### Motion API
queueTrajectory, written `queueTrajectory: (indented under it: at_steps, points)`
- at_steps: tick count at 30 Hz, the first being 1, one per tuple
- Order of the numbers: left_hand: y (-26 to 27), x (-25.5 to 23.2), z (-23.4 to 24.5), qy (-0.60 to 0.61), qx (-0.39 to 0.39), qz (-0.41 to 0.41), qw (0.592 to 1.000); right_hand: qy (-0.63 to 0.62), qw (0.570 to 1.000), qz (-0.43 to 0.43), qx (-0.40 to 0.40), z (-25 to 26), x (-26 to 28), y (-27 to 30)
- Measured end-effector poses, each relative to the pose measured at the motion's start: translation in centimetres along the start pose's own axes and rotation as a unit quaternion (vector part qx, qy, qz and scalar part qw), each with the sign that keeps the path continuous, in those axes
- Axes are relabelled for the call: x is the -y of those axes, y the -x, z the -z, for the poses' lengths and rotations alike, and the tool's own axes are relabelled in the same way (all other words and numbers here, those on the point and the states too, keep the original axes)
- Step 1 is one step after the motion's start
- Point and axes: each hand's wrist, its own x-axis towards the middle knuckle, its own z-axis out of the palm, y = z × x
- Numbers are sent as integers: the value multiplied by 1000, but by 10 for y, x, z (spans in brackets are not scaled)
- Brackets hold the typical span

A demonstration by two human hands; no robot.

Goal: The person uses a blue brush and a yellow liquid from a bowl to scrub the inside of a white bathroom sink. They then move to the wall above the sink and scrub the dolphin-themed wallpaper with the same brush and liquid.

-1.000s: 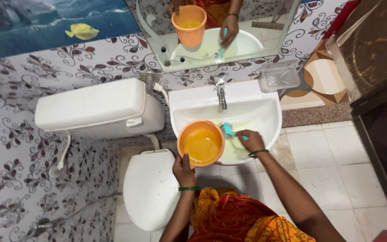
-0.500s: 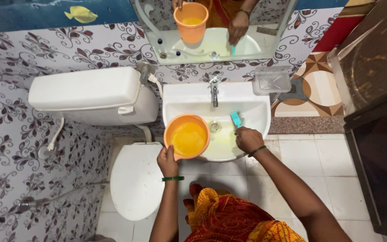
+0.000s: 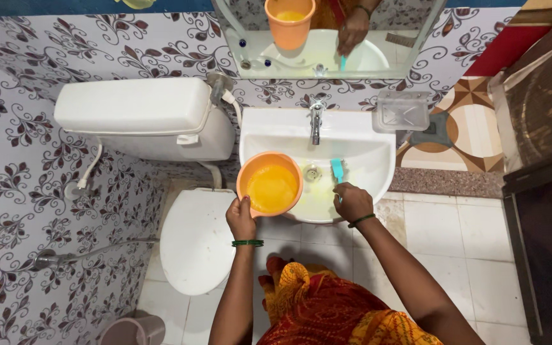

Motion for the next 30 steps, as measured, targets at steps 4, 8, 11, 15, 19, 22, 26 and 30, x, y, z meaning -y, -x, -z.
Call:
queueTrajectory:
  at_steps: [4,8,11,15,19,22,26,30]
  points:
    - [5,-5,0,-43,-17,3,999,-84,983,-61,149,11,24,21]
    - [5,-3,-1,-42,-18,-6,999,-157,983,75,55,19,43,61]
    - [3,3,0,-30,-14,-16,999,-163,983,62,47,-7,42,40]
    - [2,5,0,-18,-8,-12,1000,-118,993,21,-22,-39,35,-4]
    - [3,2,0,-21,-2,-32,999,-122,991,28,44,-15,42,10]
    - [2,8,1,-29,-3,-38,999,-173,980,74,67,18,53,52]
    - [-2,15,3,-15,7,-51,999,-152,982,64,93,16,66,55]
    - [3,3,1,1,18,-53,998,-214,975,14,60,-28,43,9]
